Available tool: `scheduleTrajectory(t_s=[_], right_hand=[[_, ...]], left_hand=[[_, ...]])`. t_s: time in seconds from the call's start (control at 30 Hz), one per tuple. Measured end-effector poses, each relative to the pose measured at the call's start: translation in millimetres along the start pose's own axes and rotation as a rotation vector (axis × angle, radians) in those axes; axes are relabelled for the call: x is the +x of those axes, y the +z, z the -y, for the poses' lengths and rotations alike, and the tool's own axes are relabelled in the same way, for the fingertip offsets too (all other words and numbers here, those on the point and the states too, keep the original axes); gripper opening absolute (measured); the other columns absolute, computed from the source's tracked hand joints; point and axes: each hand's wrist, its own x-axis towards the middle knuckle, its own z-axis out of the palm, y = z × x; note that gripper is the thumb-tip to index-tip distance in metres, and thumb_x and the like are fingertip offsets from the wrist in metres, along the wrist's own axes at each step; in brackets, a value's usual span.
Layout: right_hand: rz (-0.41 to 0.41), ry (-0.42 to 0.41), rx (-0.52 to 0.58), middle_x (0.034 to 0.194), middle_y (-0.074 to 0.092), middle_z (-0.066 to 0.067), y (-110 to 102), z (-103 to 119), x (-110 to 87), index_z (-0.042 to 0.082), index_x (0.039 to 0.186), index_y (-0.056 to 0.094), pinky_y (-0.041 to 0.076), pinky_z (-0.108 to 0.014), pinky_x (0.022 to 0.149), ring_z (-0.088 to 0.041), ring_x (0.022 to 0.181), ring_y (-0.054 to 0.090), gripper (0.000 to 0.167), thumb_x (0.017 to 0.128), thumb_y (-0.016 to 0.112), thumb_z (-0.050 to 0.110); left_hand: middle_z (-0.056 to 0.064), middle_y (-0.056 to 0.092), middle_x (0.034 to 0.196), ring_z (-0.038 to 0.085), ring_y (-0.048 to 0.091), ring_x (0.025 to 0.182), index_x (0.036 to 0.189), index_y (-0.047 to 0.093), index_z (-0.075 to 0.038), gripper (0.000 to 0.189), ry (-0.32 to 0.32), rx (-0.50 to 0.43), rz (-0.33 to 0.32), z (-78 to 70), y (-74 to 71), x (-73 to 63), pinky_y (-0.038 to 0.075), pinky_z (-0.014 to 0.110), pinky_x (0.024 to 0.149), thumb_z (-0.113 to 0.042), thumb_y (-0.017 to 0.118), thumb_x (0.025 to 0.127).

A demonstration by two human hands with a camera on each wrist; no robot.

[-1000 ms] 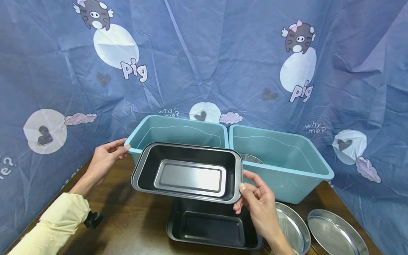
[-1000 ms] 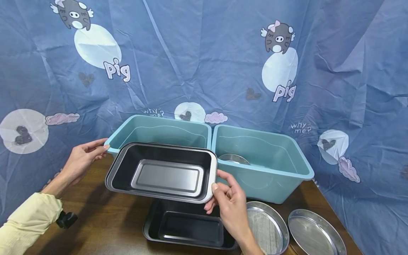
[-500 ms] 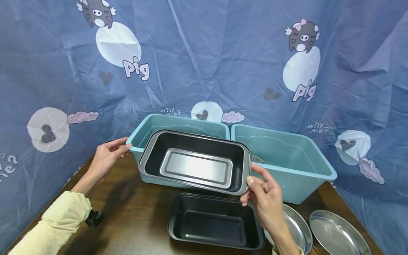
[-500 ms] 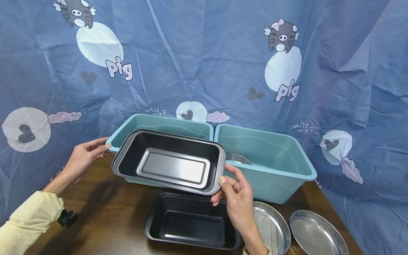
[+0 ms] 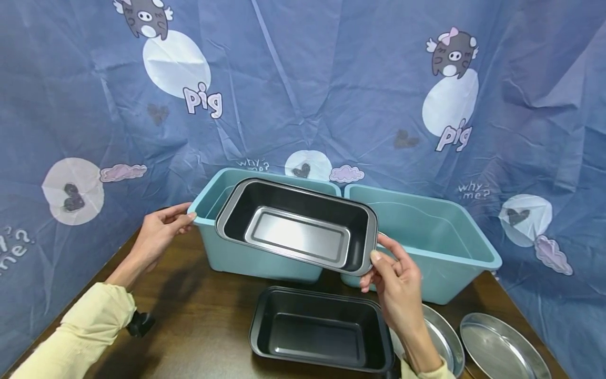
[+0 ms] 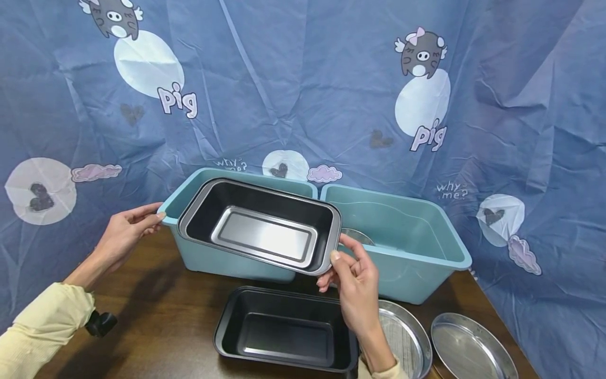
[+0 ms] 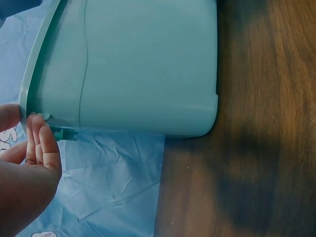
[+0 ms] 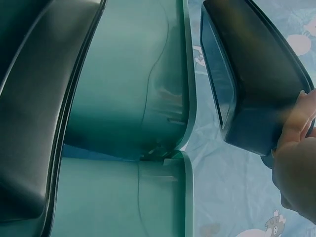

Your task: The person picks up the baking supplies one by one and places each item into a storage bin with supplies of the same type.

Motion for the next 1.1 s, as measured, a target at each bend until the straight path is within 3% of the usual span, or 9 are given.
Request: scheduleTrajectory(t_s=[0.5, 1.1], right_hand=[[-0.080, 0.034, -0.016, 0.076, 0.072, -0.006, 0.8, -11.9, 18.3, -0.007, 0.129, 0.052, 0.053, -0.021, 0.051, -0.010, 0.052, 0.063, 0.026, 0.103, 0.049, -0.009], [-0.130, 0.045, 0.040, 0.069, 0.069, -0.004, 5.8, -24.9, 38.9, -0.010, 0.130, 0.049, 0.052, -0.019, 0.050, -0.009, 0.050, 0.061, 0.028, 0.102, 0.046, -0.010]], left_hand=[[-0.019, 0.066, 0.088, -0.002, 0.062, 0.078, 0.143, 0.048, 0.017, 0.051, -0.018, 0.018, -0.007, -1.0, -0.1, -1.3, 0.053, 0.015, 0.072, -0.013, 0.063, 0.104], [-0.019, 0.066, 0.088, -0.001, 0.063, 0.078, 0.143, 0.048, 0.018, 0.051, -0.005, 0.004, -0.005, 0.0, 0.4, -1.5, 0.053, 0.015, 0.072, -0.012, 0.063, 0.104]])
